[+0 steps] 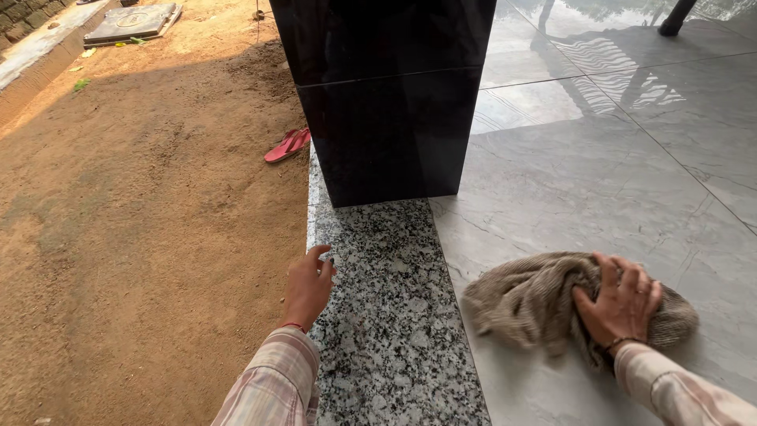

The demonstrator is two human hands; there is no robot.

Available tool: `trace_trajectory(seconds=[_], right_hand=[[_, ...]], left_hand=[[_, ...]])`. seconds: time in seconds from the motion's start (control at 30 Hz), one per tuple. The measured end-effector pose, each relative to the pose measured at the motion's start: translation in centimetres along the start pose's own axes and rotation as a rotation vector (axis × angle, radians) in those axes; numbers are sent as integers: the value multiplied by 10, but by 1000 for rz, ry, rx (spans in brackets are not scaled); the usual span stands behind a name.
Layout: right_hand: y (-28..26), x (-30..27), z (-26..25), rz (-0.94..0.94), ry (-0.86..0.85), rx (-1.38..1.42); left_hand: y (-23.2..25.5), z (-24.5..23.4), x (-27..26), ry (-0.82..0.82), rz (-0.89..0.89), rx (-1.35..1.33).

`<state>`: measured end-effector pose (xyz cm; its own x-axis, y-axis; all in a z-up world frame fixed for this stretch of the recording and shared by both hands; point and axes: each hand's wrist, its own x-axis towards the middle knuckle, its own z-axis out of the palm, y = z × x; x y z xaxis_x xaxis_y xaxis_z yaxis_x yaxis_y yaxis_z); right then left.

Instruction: The person wipes the tiled floor and a granite ledge by hand with a cloth, moving around a wooden bed frame.

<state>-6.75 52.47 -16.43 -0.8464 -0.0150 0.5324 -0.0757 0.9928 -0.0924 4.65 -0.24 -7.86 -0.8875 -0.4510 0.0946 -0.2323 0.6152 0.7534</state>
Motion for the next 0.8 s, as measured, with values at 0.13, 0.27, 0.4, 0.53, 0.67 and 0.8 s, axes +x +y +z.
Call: trace_trajectory(seconds=[0.13,0.27,0.4,0.53,0.67,0.8], right_hand=[[-30,52,41,352,-281,71],[-165,50,42,67,-305,-10],[-326,-5,-4,-321,-493,62],[-415,-93,-59,-734,-410,431],[-408,-112,-58,-892,-325,664],[-347,-62,-24,-780,-369,481]], left_hand=[[-28,-6,-2,13,-64,-4],[-52,-19,-3,74,-119,30],[-65,-27,-8,156,-126,-13],[-64,-34,-12,152,-154,12],[-63,-30,-16,138,-162,-38],[-58,-21,-19,134,-141,-29]])
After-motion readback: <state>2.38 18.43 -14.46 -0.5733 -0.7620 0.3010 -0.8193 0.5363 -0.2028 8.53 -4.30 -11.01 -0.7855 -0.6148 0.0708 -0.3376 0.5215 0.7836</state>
